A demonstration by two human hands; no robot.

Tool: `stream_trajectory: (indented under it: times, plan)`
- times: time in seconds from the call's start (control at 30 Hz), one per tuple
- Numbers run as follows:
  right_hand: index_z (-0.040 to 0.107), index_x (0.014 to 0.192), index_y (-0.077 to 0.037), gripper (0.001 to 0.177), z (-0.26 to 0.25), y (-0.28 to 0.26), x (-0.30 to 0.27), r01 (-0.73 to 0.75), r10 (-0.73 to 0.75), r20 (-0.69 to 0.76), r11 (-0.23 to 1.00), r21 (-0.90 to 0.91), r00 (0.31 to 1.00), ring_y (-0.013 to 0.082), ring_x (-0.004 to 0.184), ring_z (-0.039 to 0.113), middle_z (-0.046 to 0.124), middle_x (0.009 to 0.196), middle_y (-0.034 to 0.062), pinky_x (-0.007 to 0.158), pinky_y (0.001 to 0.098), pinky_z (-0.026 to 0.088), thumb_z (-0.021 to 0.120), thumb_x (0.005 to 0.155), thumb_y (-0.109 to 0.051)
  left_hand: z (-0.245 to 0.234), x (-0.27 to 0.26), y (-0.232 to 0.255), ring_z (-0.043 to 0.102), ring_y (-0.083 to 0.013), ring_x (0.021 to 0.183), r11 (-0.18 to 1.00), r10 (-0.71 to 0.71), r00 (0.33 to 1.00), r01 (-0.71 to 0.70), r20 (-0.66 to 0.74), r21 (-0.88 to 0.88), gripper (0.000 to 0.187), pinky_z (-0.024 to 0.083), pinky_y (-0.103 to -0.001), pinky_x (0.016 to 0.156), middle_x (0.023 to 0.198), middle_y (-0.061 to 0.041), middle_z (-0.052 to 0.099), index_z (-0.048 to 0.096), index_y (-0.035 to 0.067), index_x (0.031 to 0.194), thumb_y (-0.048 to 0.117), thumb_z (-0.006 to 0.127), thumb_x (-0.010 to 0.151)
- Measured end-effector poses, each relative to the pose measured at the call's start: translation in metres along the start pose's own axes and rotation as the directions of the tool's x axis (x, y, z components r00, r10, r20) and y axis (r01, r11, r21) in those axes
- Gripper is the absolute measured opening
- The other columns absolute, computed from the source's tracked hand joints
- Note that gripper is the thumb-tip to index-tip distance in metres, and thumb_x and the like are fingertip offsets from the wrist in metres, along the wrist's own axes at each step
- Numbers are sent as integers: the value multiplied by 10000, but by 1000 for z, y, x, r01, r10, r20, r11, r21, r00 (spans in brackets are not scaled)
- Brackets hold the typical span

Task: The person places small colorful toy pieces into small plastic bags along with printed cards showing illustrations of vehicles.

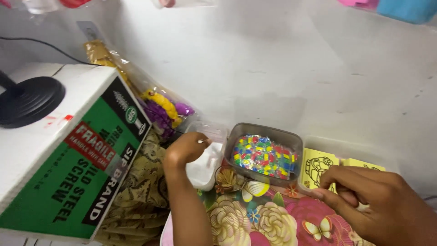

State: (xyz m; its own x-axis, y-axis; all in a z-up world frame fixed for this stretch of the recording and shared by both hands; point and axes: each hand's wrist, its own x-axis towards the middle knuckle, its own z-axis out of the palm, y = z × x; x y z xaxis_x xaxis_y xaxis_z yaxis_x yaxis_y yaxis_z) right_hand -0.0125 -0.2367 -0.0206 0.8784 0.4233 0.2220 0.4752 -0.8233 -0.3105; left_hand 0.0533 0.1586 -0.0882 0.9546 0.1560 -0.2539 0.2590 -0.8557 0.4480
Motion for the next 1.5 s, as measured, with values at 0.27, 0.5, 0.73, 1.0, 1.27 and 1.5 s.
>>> stream_trajectory:
  times: [0.27,0.5,0.73,1.0,1.27,1.5]
  plan:
    - [847,665,-227,97,10,15,-3,-124,125,-12,990,69,992,99,379,481,594,381,-24,418,284,414,851,686,-321,30,41,-5,702,-277,1057,990,-135,942,112,309,90,468,566,-389,907,1300,-60,709,692,82,1274,418,580,968]
    - [864,773,-286,95,11,23,-2,-149,147,38,988,48,988,75,402,537,687,419,-49,448,265,455,848,687,-322,40,50,-3,669,-282,1192,964,-219,936,165,275,207,487,532,-413,993,1348,-101,677,659,37,1314,335,599,933]
    - [836,876,-272,200,7,14,1,-166,165,20,985,41,986,78,420,611,795,503,-47,434,263,525,846,677,-281,40,48,2,565,-334,1312,945,-269,930,205,252,253,512,492,-470,1066,1497,-130,537,632,121,1388,377,594,946]
    - [807,965,-366,258,1,14,5,-199,202,111,979,-40,973,48,481,726,854,596,-90,494,246,624,819,708,-391,38,44,5,525,-356,1358,941,-310,924,264,223,212,527,465,-501,1096,1583,-144,418,618,175,1414,405,620,939]
    - [814,956,-380,246,-2,10,3,-242,245,108,970,-38,964,52,477,738,871,603,-91,497,252,614,823,710,-365,46,54,-2,384,-345,1475,940,-316,921,272,227,205,548,429,-501,1123,1653,-187,256,586,159,1441,320,579,917]
    - [827,935,-342,228,-3,11,1,-220,219,74,976,3,973,55,461,729,856,558,-74,490,248,613,822,707,-321,58,71,-15,235,-324,1558,952,-272,933,224,235,211,582,391,-460,1152,1661,-210,214,577,133,1443,245,539,873]
